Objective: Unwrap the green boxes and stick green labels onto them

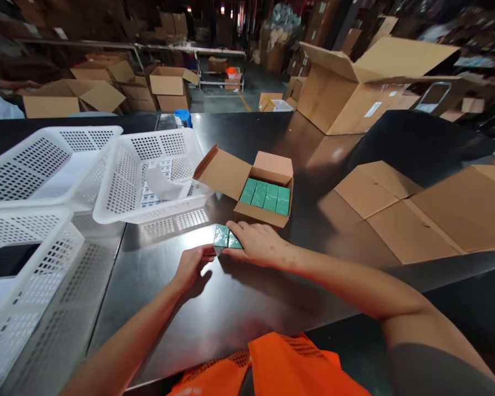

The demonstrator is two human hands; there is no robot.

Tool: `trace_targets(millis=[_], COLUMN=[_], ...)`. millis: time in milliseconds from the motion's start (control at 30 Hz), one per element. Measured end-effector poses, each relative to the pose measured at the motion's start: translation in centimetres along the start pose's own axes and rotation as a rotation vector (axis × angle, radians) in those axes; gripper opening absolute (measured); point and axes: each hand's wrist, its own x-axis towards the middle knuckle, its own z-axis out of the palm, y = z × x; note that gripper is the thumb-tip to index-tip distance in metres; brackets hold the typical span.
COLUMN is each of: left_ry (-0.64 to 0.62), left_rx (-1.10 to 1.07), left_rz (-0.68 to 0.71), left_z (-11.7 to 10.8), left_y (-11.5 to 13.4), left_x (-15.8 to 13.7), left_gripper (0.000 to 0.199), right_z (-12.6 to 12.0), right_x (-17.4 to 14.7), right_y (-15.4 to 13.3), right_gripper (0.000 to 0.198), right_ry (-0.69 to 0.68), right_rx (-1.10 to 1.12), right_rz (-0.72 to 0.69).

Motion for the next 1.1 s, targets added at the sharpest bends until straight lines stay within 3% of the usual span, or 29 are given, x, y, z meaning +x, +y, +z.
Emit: trace_targets(millis=[167, 300, 400, 467, 533, 633, 767, 967, 1100], left_ry=[-0.02, -0.025, -0.021, -0.017, -0.024, -0.029, -0.026, -0.029, -0.027], left_rx=[-0.077, -0.099, -0.103, -0.108, -0.114, -0.13, -0.151, -0.144, -0.129], left_rz=[0.017, -0.013, -0.031, -0.039, -0.041, -0.038, -0.036, -0.044, -0.044], left_z=[-0.2, 0.1, 0.3, 0.4, 0.3, 0.3, 0.5, 0.4, 0.3], left_y=[-1.0, -1.1, -0.8, -0.5, -0.3, 0.0, 0.1, 0.2, 0.2], left_x=[0.1, 0.0, -0.3, -0.3, -0.2, 0.1, 0.3, 0.3, 0.4], left_gripper=[0.073, 0.071, 0.063, 0.064, 0.069, 0.074, 0.074, 0.074, 0.073], right_z=[-4.0, -10.0, -13.2, -13.8, -13.3, -11.7, -10.7, -12.0, -11.1], right_x=[-4.1, -6.8, -4.7, -1.7, 1.3, 4.2, 4.4, 4.4, 5.6], right_y=[-0.4, 2.1, 5.5, 8.0, 10.1, 11.9, 12.6, 15.1, 16.9], right_gripper=[0.062, 0.057, 0.061, 0.068, 0.072, 0.071, 0.071, 0.072, 0.071], right_ry=[0.086, 0.448, 0.741, 0.817, 0.769, 0.594, 0.453, 0.411, 0.34], right_rx=[0.105, 0.178, -0.012, -0.147, -0.243, -0.332, -0.335, -0.225, -0.071], right_rz=[-0.106, -0.153, 0.004, 0.126, 0.218, 0.266, 0.247, 0.18, 0.194])
